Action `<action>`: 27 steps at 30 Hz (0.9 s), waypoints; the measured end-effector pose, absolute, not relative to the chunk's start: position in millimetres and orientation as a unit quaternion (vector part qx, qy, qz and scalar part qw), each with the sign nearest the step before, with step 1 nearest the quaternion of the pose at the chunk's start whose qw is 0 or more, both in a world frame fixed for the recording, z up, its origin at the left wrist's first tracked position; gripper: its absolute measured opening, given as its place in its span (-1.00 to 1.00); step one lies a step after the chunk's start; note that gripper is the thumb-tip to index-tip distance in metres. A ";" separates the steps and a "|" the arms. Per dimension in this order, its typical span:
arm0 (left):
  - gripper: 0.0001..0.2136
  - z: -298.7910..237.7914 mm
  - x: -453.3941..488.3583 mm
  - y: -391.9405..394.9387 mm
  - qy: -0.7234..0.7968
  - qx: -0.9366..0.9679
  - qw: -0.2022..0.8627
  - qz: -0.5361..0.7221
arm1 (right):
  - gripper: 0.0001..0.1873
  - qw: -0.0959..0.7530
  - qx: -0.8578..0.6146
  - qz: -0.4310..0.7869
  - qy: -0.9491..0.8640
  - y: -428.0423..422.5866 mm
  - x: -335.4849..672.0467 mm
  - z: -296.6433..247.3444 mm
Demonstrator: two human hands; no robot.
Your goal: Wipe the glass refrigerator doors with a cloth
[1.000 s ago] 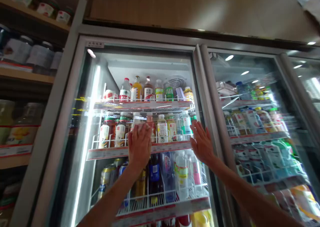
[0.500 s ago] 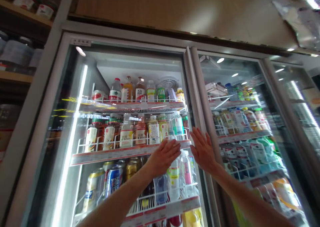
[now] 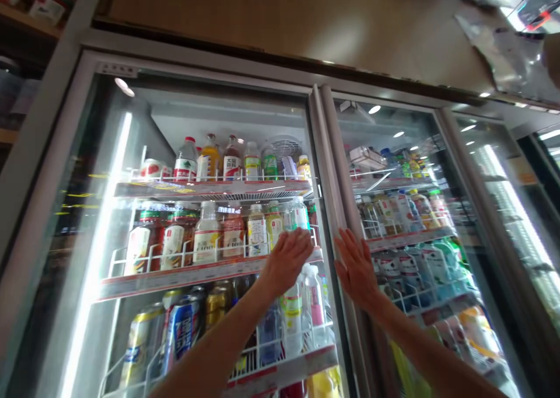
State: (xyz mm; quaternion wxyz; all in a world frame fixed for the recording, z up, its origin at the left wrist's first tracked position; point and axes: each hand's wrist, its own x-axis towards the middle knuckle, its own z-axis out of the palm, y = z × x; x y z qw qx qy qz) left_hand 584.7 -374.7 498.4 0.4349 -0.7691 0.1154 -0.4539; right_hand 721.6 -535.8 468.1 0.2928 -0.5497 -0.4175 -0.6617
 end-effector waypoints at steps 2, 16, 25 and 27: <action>-0.63 496.2 581.1 -373.5 0.136 -0.765 0.442 -0.448 | -0.39 0.292 -0.554 -0.657 -0.420 -535.4 720.3 467.2; -0.62 512.7 482.4 -312.4 0.171 -0.755 0.513 -0.370 | -0.39 0.308 -0.505 -0.627 -0.507 -477.8 671.6 474.7; -0.62 505.7 420.7 -274.0 0.079 -0.748 0.486 -0.444 | -0.45 0.328 -0.502 -0.617 -0.510 -422.9 643.8 483.3; -0.61 508.0 408.1 -266.5 0.002 -0.734 0.457 -0.503 | -0.44 0.326 -0.508 -0.615 -0.507 -419.2 642.3 481.8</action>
